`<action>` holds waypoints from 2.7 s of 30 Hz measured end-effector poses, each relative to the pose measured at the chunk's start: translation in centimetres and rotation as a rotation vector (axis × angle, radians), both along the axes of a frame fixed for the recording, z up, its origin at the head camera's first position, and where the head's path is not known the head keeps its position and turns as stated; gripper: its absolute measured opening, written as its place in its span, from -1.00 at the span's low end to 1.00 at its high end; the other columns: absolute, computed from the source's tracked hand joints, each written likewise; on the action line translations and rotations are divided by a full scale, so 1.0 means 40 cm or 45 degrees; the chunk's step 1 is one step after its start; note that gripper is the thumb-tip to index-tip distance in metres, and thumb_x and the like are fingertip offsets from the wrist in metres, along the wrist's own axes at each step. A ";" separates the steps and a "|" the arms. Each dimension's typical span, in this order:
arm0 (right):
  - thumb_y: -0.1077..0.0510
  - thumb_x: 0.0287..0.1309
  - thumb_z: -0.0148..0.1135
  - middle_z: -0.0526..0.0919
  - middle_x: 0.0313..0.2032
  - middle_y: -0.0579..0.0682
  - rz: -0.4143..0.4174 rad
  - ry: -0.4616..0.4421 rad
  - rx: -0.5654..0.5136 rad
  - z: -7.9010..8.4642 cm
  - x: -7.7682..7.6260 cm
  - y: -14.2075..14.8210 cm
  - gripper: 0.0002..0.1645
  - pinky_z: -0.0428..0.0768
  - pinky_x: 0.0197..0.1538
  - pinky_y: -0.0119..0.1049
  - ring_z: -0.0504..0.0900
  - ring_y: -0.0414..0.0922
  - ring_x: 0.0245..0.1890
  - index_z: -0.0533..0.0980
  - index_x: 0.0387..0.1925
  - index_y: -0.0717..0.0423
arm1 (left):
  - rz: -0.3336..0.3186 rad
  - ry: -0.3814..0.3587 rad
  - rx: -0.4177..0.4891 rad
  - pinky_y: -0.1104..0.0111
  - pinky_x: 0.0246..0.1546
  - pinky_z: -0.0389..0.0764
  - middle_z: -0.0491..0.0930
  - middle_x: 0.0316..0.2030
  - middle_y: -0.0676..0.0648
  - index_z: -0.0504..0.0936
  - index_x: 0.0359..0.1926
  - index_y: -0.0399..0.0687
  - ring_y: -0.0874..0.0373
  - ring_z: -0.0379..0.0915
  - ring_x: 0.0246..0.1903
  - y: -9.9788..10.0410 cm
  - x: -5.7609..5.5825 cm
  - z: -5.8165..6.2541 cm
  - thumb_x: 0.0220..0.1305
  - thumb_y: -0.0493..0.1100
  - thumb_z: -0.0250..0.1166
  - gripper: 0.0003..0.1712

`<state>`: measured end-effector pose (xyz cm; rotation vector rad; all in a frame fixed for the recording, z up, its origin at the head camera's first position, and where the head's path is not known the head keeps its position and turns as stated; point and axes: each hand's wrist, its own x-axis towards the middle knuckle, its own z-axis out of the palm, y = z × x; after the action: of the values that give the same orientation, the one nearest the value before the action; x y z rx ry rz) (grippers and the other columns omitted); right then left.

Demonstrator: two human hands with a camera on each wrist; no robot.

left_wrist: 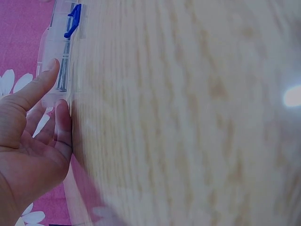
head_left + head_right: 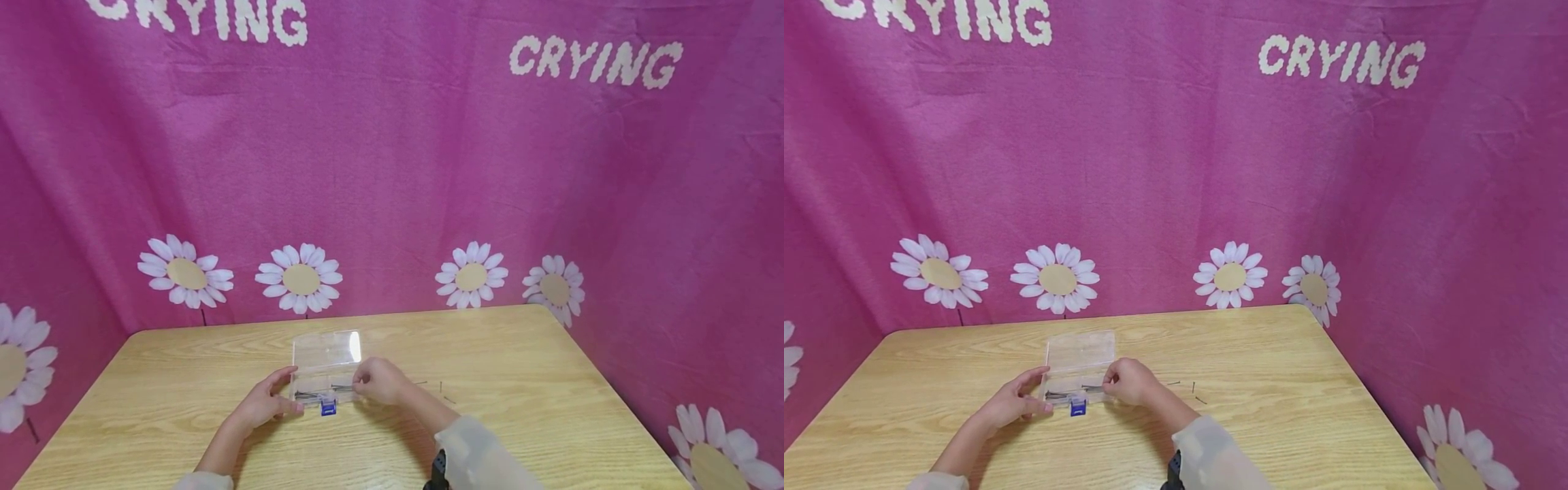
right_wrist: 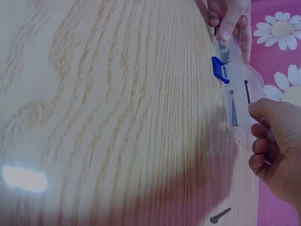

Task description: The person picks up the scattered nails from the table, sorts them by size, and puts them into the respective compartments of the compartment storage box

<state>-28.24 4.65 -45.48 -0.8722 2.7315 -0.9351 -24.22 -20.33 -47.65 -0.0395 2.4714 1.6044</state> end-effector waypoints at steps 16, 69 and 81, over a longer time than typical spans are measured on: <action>0.20 0.08 0.23 0.52 -0.56 -0.15 -0.026 -0.036 0.014 -0.012 -0.005 -0.007 -0.90 0.44 -0.43 -0.49 0.38 -0.33 -0.60 0.61 -0.44 0.16 | -0.026 0.017 0.054 0.37 -0.49 0.42 0.11 0.33 -0.43 0.19 0.35 -0.16 0.15 0.27 -0.49 -0.005 -0.001 -0.006 -0.10 -0.32 0.43 -0.04; 0.16 0.08 0.22 0.51 -0.56 -0.11 -0.099 0.059 -0.039 -0.013 0.018 0.204 -0.87 0.41 -0.36 -0.35 0.40 -0.23 -0.48 0.59 -0.46 0.15 | -0.015 0.019 -0.007 0.32 -0.42 0.47 0.13 0.31 -0.44 0.18 0.36 -0.17 0.08 0.39 -0.22 0.004 0.002 -0.003 -0.10 -0.30 0.43 -0.04; 0.14 0.11 0.20 0.59 -0.46 -0.10 -0.088 0.030 0.019 -0.029 0.036 0.242 -0.85 0.47 -0.37 -0.40 0.45 -0.28 -0.52 0.61 -0.45 0.12 | -0.027 0.016 0.025 0.34 -0.46 0.46 0.08 0.33 -0.46 0.17 0.36 -0.17 0.13 0.34 -0.41 0.001 0.001 -0.006 -0.08 -0.33 0.42 -0.04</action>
<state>-26.80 14.35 -46.64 -0.7963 2.8014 -0.9212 -24.19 -20.27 -47.91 -0.0006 2.4569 1.6249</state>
